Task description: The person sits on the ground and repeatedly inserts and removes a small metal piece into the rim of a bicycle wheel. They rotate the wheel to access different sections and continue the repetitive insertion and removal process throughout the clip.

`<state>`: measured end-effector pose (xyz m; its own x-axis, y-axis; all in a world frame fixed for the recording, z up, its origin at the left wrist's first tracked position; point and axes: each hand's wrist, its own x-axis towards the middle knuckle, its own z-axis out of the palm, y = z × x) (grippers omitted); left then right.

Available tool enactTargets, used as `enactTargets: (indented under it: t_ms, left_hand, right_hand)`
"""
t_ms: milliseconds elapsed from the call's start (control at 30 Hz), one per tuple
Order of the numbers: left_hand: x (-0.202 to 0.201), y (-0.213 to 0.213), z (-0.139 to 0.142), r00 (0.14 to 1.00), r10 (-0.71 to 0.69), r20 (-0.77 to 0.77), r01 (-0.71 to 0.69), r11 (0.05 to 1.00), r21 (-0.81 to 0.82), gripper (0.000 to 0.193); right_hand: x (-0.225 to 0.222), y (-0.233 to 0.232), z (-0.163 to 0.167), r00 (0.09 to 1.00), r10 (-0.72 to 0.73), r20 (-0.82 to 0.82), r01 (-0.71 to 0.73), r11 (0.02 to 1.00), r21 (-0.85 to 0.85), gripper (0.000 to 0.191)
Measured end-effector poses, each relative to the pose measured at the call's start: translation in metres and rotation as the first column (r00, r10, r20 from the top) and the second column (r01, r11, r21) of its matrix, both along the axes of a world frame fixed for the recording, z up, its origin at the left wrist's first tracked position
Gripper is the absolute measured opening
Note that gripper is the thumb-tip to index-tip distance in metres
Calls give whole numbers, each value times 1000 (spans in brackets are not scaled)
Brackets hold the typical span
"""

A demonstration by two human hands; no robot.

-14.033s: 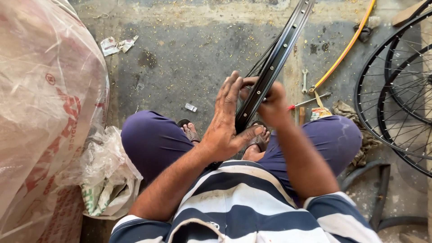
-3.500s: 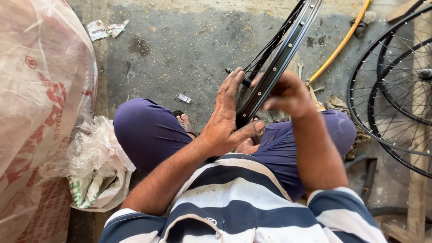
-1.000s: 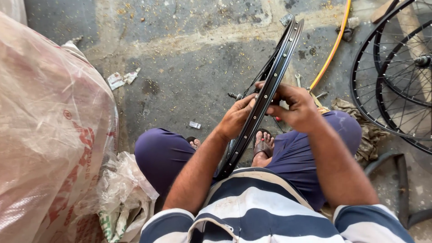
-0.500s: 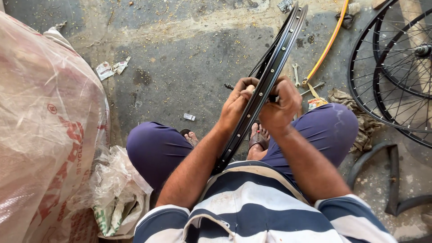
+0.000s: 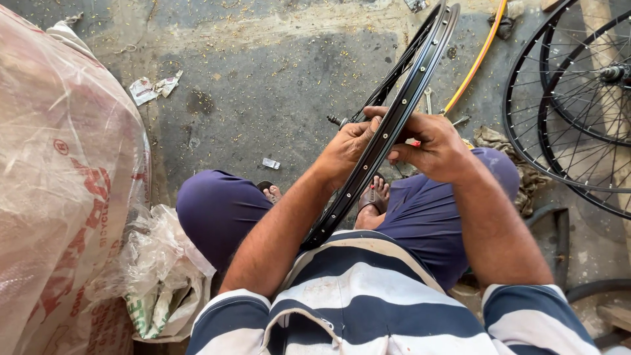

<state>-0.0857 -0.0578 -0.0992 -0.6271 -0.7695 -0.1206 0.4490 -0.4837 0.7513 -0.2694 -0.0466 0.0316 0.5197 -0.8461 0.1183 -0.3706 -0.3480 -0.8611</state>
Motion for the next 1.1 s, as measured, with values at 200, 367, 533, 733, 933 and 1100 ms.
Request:
enactTargets:
  t_ms: [200,367,533,733,933,1100]
  left_hand:
    - [-9,10,5,987,94,-132,-111,985,-130,98]
    - [-5,14,3,991,74,-111,-73,997,11,108]
    - [7,11,20,972,227,52,-214,959,-185,100]
    - [28,-14,80,905,422,56,-343,801,-490,74]
    - [32,-14,118,971,201,127,-103,838,-535,102]
    - [53,14,118,901,338,271,-133,811,-569,92]
  right_hand:
    - [4,1,1,999,-50,-17,48,993,-104,38]
    - [46,23,-31,842,-520,143,534,770,-348,33]
    - [63,31,-45,779,-596,194,606,640,-473,35]
    - [60,38,-36,819,-537,201,568,714,-409,23]
    - [52,40,-46,854,-413,316,465,879,-108,15]
    - [30,24,-49,831,-449,328,469,883,20,22]
